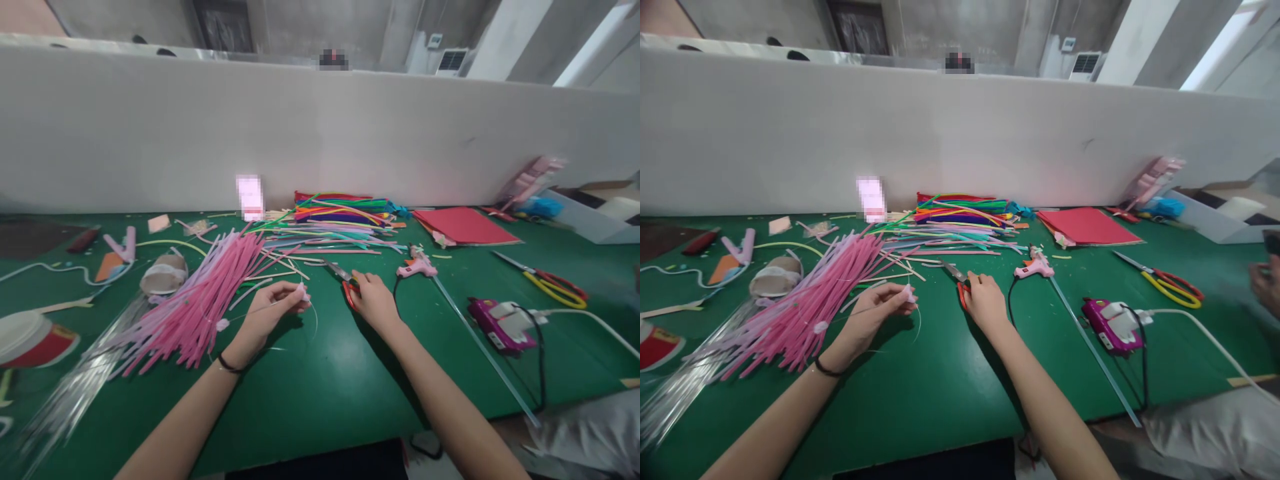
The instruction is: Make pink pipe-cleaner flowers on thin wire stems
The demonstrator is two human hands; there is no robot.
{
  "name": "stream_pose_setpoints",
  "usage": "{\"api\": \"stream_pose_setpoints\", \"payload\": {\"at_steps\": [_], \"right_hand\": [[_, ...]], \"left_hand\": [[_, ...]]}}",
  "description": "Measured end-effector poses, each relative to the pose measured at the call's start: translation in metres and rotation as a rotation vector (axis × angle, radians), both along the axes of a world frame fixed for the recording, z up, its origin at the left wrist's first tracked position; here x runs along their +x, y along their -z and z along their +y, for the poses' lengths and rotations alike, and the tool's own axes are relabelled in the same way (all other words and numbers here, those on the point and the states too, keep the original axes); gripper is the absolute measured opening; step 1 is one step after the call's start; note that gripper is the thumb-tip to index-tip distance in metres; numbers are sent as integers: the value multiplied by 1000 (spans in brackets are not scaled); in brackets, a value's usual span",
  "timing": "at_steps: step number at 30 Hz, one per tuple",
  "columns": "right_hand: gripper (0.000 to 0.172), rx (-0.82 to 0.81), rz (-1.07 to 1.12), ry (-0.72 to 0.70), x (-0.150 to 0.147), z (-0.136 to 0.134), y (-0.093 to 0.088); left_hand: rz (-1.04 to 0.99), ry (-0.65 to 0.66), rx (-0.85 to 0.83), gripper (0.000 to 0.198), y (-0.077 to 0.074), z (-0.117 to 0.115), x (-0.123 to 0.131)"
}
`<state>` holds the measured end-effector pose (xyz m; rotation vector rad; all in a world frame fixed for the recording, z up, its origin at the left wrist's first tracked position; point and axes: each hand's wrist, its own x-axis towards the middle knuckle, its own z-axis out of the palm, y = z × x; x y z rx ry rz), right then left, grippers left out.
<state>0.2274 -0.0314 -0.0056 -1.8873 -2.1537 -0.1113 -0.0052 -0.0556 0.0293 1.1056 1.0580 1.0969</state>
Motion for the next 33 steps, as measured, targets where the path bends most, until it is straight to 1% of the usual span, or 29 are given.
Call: {"api": "stream_pose_setpoints", "payload": {"at_steps": [2,4,6,8,9,11,12,13,14,16,18,20,27,33], "right_hand": [[44,-27,-39,0,-1,-4,-2],[45,-24,-34,43,-4,-8,-5],[40,-16,72,54,-9,-12,-10],[31,-69,341,-39,-14,-14,-16],[27,-149,535,-125,-17,-16,-19],[24,-431,982,-290,-25,-18,-25],[26,-583,1187,-325,-29,-20,-28],[28,-696,1362,-316,-33,-21,-29],[30,-774,1500,-287,-37,-23,-30],[32,-846,1665,-216,-43,-24,-30],[32,-866,1713,-196,-46,-25,-28],[32,-852,1703,-202,-47,-24,-26],[28,-675,1630,-280,-48,-24,-18],[22,-575,1554,-325,-51,-27,-19]], "left_hand": [[33,20,26,28,-3,-3,1],[44,61,52,27,-4,-5,2],[48,107,63,26,-5,-7,3],[55,143,58,25,-6,-8,4],[61,160,54,24,-5,-9,5],[74,186,48,25,-4,-9,6],[77,194,50,25,-4,-9,7],[81,199,52,25,-3,-9,7],[83,200,54,25,-3,-9,8],[96,200,55,25,-1,-9,8],[116,199,58,25,0,-9,8],[130,199,61,25,1,-9,8],[169,198,62,27,-3,-10,9],[169,194,58,28,-4,-9,8]]}}
